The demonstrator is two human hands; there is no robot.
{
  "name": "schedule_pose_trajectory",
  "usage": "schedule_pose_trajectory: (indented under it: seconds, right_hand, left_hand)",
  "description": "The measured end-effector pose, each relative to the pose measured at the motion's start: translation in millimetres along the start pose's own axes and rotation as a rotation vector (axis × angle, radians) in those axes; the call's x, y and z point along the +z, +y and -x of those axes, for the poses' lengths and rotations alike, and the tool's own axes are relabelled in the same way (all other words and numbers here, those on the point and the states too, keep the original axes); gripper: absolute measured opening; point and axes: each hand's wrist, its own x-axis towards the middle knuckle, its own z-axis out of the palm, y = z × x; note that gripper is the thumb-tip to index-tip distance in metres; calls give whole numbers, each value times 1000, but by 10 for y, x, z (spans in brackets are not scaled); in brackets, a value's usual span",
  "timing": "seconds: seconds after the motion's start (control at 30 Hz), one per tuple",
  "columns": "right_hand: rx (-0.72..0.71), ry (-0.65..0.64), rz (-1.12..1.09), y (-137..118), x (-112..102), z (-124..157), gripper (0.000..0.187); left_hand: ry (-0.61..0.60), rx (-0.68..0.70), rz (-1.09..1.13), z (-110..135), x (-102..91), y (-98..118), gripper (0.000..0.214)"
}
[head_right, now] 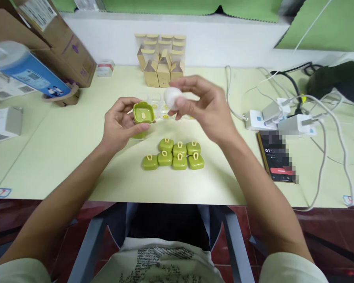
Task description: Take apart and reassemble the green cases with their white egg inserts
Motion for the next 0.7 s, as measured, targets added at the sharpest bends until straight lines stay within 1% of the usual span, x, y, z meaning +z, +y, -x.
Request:
schedule_pose_trajectory:
  seconds: [0.03, 0.1, 0.17, 0.23, 0.37, 0.47, 0.6, 0.7]
  right_hand:
    - [5, -7, -30, 60, 65, 90, 51]
    - [13, 12, -19, 178, 161, 241, 57]
    - [-10, 39, 36, 272, 212, 346, 53]
    - [-52, 46, 70, 337, 224, 403, 46]
    - [-101, 37, 26, 399, 190, 426, 36]
    - [-93, 21, 5, 416, 174, 424, 31]
    - [-57, 17, 43, 432, 198, 451, 39]
    - [-60, 8, 58, 442, 242, 489, 41]
  left_hand:
    - [-15, 8, -7, 22, 37, 50, 78]
    - [-43, 18, -27, 67, 107, 151, 71]
    - [-65, 39, -42, 105, 166, 240, 65]
    - [-70, 70, -53, 128, 210, 302, 62]
    - [-31, 111, -89, 139, 258, 349, 58]
    - [-17, 131, -120, 142, 271, 359, 56]
    - [-45, 121, -169, 156, 282, 380, 59]
    - [-48, 121, -164, 172, 300, 376, 61]
